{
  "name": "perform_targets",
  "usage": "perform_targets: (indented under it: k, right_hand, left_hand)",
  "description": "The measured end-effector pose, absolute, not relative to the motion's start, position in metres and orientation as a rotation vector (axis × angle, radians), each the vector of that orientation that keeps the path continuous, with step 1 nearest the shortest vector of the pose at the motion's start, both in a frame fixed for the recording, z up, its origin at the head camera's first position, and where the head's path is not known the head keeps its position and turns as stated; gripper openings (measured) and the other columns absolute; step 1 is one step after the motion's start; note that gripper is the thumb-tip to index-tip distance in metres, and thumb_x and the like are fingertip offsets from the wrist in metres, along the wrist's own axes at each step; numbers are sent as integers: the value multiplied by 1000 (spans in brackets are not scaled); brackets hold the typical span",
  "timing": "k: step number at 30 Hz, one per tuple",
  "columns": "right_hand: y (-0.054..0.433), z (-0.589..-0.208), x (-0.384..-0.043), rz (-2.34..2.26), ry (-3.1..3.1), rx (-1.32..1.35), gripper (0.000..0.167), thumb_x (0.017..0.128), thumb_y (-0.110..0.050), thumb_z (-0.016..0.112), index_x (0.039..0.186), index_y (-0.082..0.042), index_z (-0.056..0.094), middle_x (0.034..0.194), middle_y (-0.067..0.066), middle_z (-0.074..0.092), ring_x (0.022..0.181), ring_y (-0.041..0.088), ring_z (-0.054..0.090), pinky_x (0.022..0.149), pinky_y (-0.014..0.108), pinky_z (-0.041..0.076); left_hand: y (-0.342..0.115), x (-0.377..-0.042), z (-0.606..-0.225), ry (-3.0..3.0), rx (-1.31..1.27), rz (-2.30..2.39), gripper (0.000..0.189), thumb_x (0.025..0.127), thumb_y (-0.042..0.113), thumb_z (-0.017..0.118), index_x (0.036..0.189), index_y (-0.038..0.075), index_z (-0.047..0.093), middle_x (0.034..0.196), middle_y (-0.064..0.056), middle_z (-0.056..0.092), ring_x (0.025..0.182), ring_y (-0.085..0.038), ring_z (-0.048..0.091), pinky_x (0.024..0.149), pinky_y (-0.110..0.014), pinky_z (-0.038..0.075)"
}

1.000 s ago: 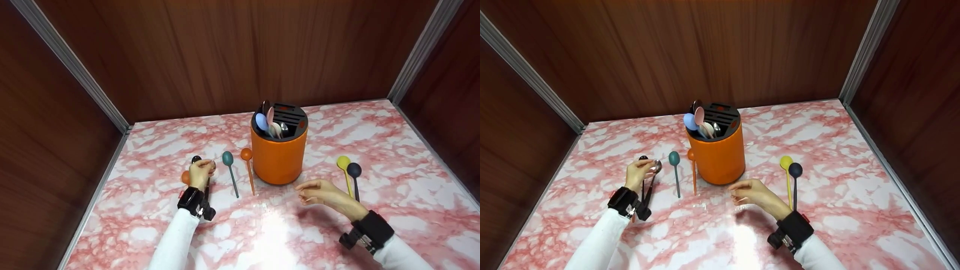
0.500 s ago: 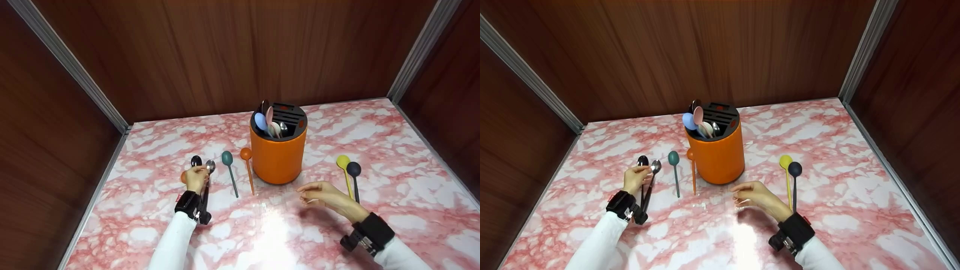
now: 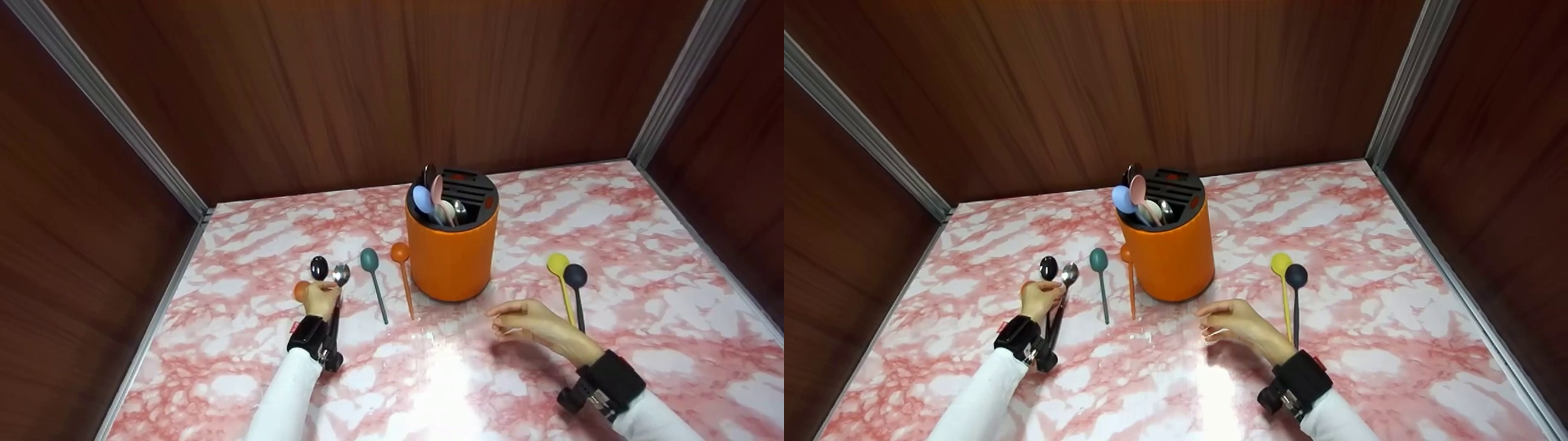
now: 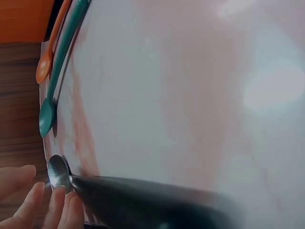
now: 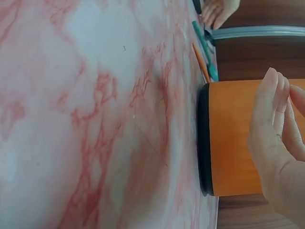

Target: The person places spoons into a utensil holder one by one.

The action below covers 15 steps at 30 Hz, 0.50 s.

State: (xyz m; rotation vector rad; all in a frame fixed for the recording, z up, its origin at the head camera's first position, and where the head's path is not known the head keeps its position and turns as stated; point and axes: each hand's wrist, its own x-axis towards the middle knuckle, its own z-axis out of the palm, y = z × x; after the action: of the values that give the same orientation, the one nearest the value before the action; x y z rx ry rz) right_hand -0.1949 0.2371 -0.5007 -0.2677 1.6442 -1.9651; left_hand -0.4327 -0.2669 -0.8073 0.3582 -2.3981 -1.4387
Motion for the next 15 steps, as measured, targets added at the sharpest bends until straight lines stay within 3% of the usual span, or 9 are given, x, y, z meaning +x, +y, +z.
perform_targets:
  k: [3,6,10,15]
  right_hand:
    - [237,-502,-195,-1970,1632,-260,20,95,-1,56,113,5,65,89,3,68,81,11,64,86,35,57]
    - [238,-503,-195,-1982,1613,-247,20,95,0,57,112,4,66,88,3,67,80,11,64,85,34,58]
    - [239,-506,-195,-2001,1579,-248,19,95,1,56,110,0,68,88,3,68,80,11,64,84,34,58]
    - [241,-509,-196,-2002,1564,-271,21,96,1,55,113,2,66,90,3,69,82,11,65,85,34,57]
  left_hand:
    - [-277,-447,-832,-2466,349,-1362,17,68,23,79,85,18,78,75,-3,69,70,-23,65,65,-36,57]
    - [-274,-441,-823,-2492,296,-1258,16,68,21,77,83,18,78,72,-1,69,68,-21,64,64,-35,55]
    - [-247,-395,-746,-2494,255,-1212,14,67,12,72,79,11,77,69,-3,68,64,-21,62,58,-30,52]
    - [-192,-306,-595,-2624,292,-1204,20,69,1,65,86,-4,74,82,-16,71,77,-32,66,69,-38,56]
